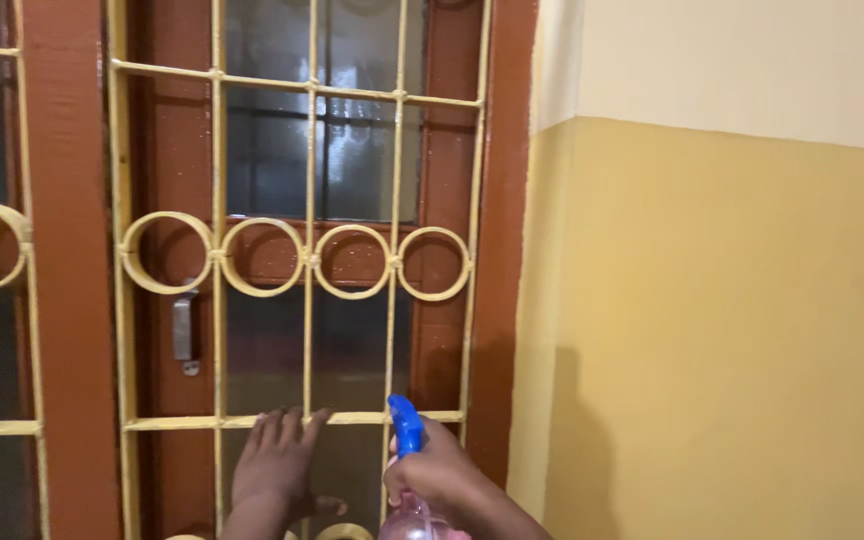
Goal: The person sprays a pink cleaning solution onto a window with a yellow metal grille and wipes the glass with a cloth. The person repeatedly sprays and wipes different sections of the window, focusing on the areas behind the grille.
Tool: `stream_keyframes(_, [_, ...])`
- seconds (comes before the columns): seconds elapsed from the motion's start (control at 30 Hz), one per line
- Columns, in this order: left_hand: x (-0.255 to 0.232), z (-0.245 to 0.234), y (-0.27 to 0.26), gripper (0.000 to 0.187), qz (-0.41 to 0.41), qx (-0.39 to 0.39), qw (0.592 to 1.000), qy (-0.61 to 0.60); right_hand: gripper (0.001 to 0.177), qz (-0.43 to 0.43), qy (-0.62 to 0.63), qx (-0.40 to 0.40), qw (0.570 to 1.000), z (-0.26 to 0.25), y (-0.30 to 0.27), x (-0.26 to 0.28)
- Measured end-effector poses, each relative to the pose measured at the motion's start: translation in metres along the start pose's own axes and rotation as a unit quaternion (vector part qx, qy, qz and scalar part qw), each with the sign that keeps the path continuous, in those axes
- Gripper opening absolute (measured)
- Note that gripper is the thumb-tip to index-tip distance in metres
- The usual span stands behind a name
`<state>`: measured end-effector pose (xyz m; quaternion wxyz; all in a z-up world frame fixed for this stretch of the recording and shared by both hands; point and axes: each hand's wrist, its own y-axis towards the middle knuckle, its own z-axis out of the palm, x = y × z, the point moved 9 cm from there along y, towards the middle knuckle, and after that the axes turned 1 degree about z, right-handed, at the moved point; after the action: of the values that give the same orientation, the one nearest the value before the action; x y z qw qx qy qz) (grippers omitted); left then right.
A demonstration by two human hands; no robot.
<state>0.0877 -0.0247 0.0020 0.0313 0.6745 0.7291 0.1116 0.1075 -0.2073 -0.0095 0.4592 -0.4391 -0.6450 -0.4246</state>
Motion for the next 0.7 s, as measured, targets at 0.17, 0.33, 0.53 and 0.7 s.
stream_keyframes(0.17, [0.005,0.014,0.01,0.133,0.031,0.007,0.999,-0.025,0.053,-0.005,0.05,0.012,0.999,0.031,0.007,0.022])
stream_keyframes(0.33, [0.022,0.015,0.027,0.127,0.127,-0.009,0.992,-0.013,0.042,-0.076,0.038,0.021,0.996,0.072,0.021,0.07])
stream_keyframes(0.53, [0.121,-0.067,0.03,0.095,0.125,-0.269,0.955,-0.003,0.047,-0.118,0.03,0.039,0.992,0.122,0.035,0.141])
stream_keyframes(0.7, [0.228,-0.168,0.023,0.099,0.012,-0.457,0.889,0.043,0.048,-0.128,0.025,0.042,0.991,0.171,0.04,0.185])
